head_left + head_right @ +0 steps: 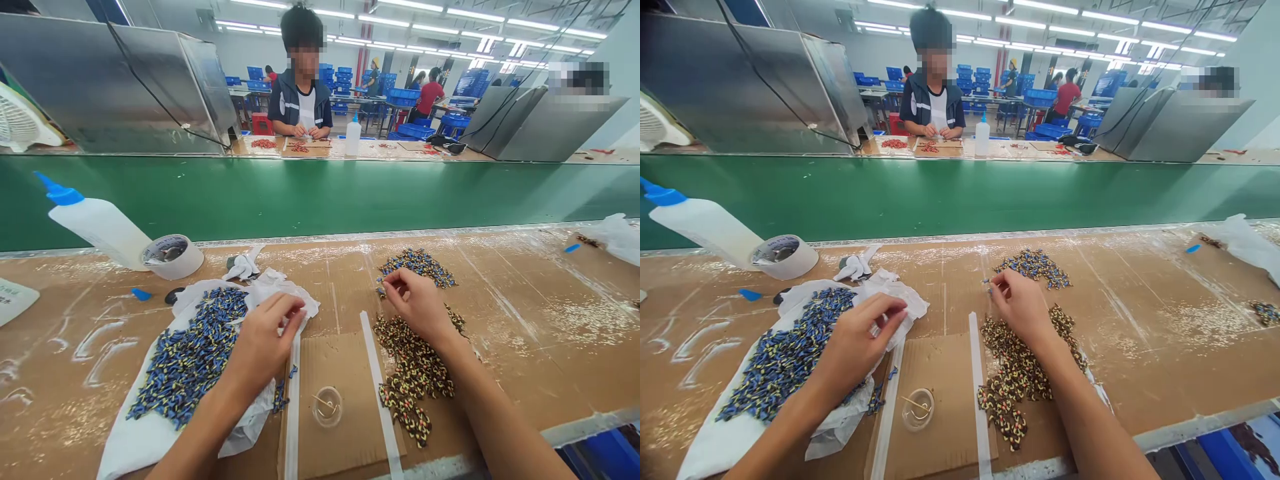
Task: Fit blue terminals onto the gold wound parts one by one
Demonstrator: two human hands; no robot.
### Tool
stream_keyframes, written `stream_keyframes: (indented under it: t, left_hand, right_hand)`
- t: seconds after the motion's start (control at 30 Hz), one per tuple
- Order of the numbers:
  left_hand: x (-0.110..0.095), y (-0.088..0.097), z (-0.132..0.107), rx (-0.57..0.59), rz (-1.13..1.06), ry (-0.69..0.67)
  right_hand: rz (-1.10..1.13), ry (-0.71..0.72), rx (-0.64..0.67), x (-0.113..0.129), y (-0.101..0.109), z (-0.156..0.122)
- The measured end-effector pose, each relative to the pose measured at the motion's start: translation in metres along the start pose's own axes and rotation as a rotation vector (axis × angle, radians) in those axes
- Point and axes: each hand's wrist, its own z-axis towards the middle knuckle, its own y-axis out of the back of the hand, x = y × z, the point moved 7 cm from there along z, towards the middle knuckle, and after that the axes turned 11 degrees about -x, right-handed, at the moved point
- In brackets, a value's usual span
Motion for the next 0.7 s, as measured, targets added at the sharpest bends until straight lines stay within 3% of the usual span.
stream_keyframes:
  t: [0.13,0.23,0.5,0.7]
  left_hand:
    - [-0.011,-0.027,-0.011,0.106,-0.163,-0.025]
    - [-0.011,-0.04,-0.016,0.158,-0.172,-0.035]
    - [-0.026,-0.045,-0.021,0.233,0.049,-0.182]
    - [-0.025,-0.046,-0.023,0.233,0.024,-0.162]
  right_hand:
    - [0.116,0.142,0.113,0.05,-0.022,-0.023]
    - [0.15,0.214,0.225,0.071,-0.039,-0.039]
    - [0.055,0.312,0.199,0.082,-0.044,-0.047]
    - [0.212,0.293,0.192,0.086,-0.04,-0.047]
